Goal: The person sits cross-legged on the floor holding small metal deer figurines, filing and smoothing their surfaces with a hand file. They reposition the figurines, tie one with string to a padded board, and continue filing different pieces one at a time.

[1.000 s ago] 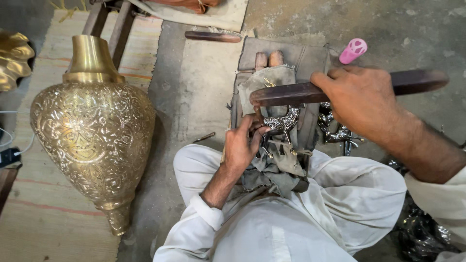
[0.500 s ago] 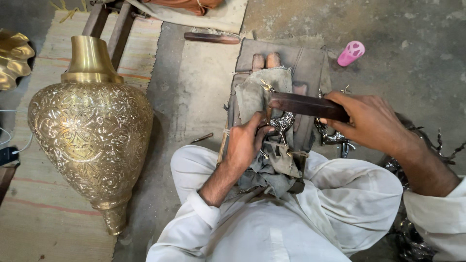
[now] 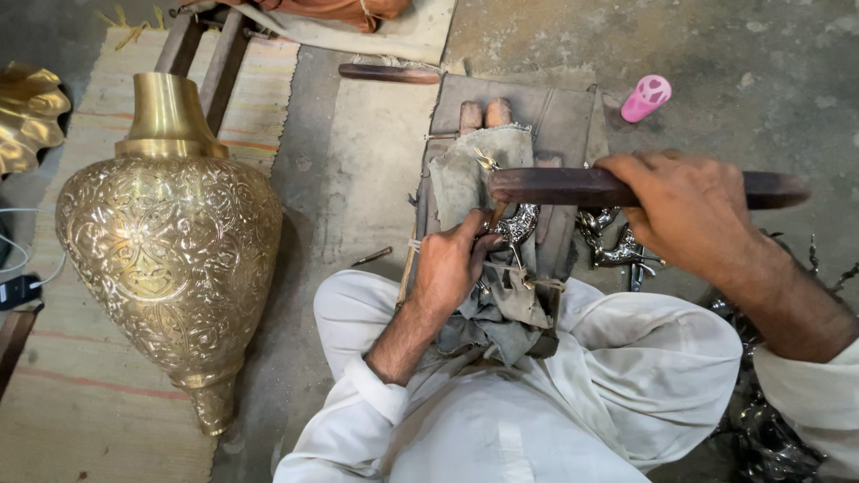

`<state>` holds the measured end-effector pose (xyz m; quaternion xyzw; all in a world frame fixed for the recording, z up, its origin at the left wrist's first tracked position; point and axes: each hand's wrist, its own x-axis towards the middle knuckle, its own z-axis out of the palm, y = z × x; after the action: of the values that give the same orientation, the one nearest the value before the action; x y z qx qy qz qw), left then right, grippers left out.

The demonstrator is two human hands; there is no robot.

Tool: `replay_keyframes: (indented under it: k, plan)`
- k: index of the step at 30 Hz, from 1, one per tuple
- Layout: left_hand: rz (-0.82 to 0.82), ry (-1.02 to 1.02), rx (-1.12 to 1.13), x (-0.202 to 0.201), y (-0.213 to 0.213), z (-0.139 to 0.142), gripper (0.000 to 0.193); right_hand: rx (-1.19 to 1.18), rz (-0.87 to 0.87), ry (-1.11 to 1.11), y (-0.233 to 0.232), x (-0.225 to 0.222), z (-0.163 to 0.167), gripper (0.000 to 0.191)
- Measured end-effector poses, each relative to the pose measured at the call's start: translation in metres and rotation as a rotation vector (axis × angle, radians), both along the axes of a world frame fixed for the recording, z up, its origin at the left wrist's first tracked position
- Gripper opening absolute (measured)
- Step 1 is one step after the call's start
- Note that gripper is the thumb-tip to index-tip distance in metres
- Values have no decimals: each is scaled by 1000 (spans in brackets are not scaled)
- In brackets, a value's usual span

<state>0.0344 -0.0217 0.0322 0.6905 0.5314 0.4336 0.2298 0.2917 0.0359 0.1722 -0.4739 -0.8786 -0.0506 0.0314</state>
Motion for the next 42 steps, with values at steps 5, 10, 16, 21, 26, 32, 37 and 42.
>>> replay_keyframes:
  k: [5,10,16,21,26,32,37,42]
  plan:
    - [9,44,-21,-3,-1,2,27,10,32,-21,0,-2,7,46]
    - [4,23,-17,-3,-2,-1,26,-91,-128,107,1,-3,10,43]
    - [23,27,-44,-2,-1,-2,32,-27,23,165,4,1,7,42]
    - [20,0,-4,-3,-2,3,28,48,77,145,8,-1,5,49]
    - [48,32,-113,-5,-5,7,29,-38,-7,-54,9,-5,7,40]
    - [40,18,-52,-5,-5,3,28,24,42,10,10,-5,8,44]
    - [34,-7,-34,-5,-7,-1,28,25,50,100,6,-8,4,41]
    - [41,-14,-104,-5,-5,-3,30,49,73,43,6,-8,5,44]
